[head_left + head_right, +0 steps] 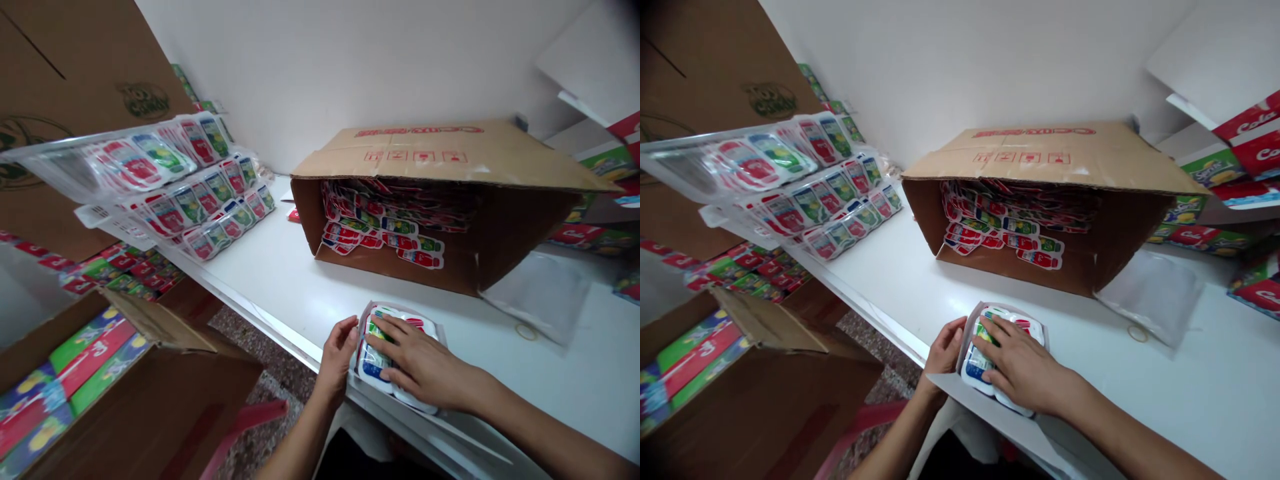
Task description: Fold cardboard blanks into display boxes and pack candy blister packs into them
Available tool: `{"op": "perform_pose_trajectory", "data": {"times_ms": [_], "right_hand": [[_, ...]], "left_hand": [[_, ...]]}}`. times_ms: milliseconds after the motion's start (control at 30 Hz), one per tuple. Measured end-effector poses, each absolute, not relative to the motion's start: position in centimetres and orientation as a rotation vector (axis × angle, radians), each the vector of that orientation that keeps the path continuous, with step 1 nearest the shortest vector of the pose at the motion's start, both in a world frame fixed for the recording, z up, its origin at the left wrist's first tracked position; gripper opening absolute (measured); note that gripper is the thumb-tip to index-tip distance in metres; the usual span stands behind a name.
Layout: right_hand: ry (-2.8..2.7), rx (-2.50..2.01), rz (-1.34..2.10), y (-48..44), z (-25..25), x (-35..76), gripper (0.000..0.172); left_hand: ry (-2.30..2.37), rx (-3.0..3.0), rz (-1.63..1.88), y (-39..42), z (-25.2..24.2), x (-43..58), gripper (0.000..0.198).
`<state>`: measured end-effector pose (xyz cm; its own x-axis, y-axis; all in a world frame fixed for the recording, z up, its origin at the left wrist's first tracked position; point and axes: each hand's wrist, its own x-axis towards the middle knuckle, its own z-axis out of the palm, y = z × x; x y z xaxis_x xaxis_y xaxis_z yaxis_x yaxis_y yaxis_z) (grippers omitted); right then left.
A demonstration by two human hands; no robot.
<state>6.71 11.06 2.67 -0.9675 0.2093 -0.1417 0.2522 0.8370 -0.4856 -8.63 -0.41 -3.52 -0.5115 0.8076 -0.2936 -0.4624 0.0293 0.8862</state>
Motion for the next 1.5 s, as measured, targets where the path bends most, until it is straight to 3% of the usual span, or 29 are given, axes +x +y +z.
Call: {"op": "perform_pose_trajectory", "data": {"times_ms": [133,367,500,600,800,1067,1200,1400,1500], "right_hand": [[2.916,0.443,-0.876,10.9,2.6,6.8,0.065],[2.877,0.525,-0.901,10.9,3.2,7.4,0.064],[2.968,0.802,-0.972,11.5,4.3,6.7,0.047],[2.731,1.126,-1.275,11.9,4.7,4.7,0.032],[2.035,1.227,-1.804,11.9,3.9,1.1,0.018],[1.572,1.351,-2.399,10.3,1.8,1.3,0.022],[1.658,1.302,-2.351,10.3,1.7,1.3,0.023],[1.874,1.352,-2.046,10.7,2.4,0.8,0.008],[1.843,1.364,-2.067,11.0,2.2,0.8,0.025]], "left_hand": [[1.314,0.577,1.518,0.3,-3.5,-9.3,0.058],[1.317,0.698,1.349,0.7,-2.1,-9.8,0.063],[1.287,0.638,1.36,0.5,-2.0,-9.8,0.065],[1.243,0.6,1.435,0.3,-2.4,-9.3,0.067],[1.184,0.579,1.477,-0.3,-2.4,-8.7,0.073],[1.051,0.56,1.526,-1.1,-2.6,-8.8,0.069],[1.073,0.59,1.52,-0.8,-2.6,-8.7,0.072],[1.194,0.551,1.504,-0.2,-2.6,-8.8,0.088],[1.165,0.553,1.46,-0.1,-2.3,-9.0,0.087]]}}
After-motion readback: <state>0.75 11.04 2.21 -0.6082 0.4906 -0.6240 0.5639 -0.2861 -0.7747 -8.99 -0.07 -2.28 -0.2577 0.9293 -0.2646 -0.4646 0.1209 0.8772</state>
